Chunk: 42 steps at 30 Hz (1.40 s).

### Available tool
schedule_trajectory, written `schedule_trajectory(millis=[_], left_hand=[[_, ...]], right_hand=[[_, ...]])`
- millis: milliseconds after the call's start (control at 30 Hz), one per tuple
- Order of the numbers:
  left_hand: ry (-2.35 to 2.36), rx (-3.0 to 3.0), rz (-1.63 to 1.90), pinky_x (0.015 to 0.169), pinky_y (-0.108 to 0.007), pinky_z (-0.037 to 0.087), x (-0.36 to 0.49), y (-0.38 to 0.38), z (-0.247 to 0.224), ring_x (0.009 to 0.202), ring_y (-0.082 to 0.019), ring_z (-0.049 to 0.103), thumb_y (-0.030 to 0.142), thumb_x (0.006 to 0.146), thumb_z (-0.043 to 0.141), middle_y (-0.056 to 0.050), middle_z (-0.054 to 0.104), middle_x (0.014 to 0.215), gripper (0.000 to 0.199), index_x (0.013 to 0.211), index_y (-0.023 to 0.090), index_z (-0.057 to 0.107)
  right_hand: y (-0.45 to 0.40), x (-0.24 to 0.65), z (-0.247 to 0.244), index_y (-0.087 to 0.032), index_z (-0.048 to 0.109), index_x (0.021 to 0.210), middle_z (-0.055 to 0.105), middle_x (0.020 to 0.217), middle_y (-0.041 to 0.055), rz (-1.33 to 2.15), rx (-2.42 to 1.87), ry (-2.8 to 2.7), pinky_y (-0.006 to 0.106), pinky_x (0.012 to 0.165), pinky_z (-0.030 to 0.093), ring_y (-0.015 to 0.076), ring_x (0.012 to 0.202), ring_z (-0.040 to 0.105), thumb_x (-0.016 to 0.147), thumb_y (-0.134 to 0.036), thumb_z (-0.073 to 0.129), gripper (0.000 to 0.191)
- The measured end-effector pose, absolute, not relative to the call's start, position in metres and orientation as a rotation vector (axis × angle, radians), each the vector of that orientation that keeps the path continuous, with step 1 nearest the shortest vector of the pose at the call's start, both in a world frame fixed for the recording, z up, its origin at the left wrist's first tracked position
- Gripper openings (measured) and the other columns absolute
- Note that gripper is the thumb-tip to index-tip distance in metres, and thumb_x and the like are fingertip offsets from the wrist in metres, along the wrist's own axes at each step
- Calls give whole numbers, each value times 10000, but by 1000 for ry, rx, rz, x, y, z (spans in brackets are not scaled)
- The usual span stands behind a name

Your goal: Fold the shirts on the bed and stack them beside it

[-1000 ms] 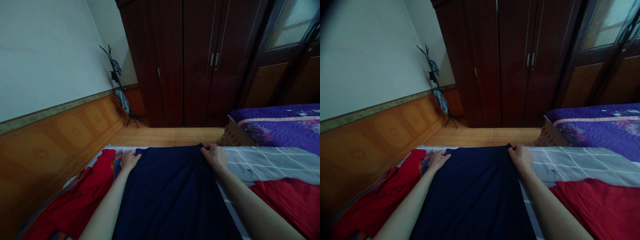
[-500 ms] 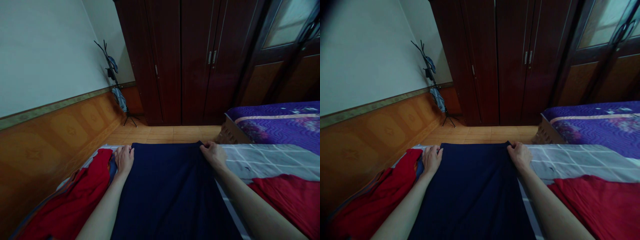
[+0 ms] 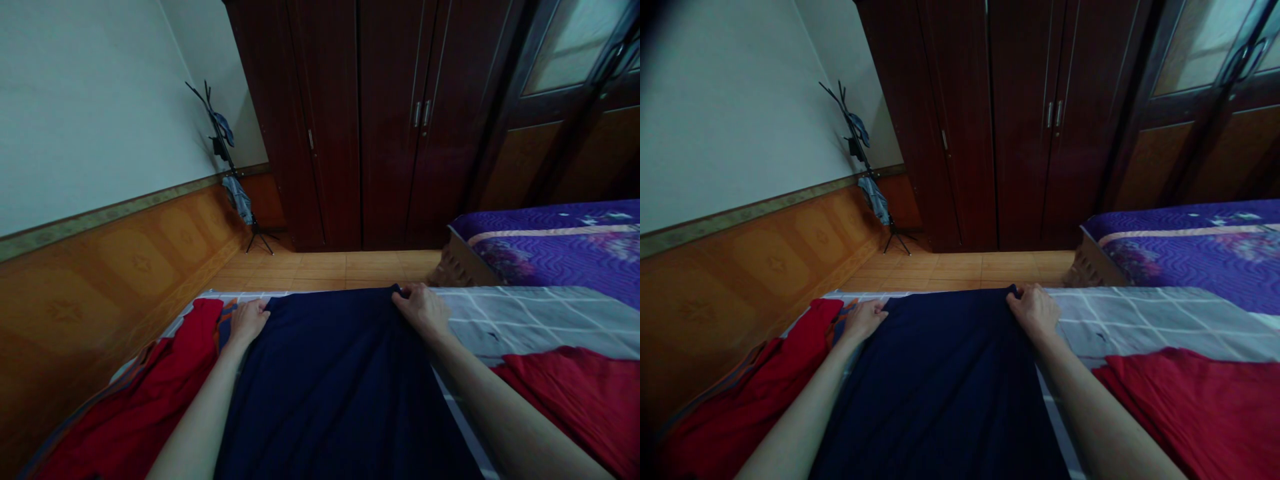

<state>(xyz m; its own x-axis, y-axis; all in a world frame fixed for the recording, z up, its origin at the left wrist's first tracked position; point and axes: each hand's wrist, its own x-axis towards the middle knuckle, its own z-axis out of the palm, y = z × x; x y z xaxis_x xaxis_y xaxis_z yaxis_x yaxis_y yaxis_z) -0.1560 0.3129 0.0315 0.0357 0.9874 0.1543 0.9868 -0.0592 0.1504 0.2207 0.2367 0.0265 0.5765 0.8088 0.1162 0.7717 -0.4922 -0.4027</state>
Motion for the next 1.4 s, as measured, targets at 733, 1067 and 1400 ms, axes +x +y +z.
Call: schedule_trajectory(millis=[733,1067,1400], left_hand=[[2066,1892,909,788,-303,457,-155,317,18,950,-220,635,218,873,505,-69,673,979,169,1038,198,537],[1493,1630,856,715,-301,506,-172,315,32,810,-219,670,497,757,603,-85,720,833,447,959,104,667],[2019,1792,858,625,-250,439,-166,326,12,720,-196,631,280,823,516,-25,663,711,167,797,160,628]], right_hand=[[237,220,27,-219,667,1053,682,927,123,113,-2458,-1300,339,686,433,287,884,640,877,-420,439,351],[237,219,29,-230,703,1003,692,904,135,124,-2473,-1385,359,675,439,325,889,644,820,-419,483,342],[237,223,25,-246,679,1043,692,932,126,95,-2488,-1360,356,651,434,318,885,644,851,-417,413,370]])
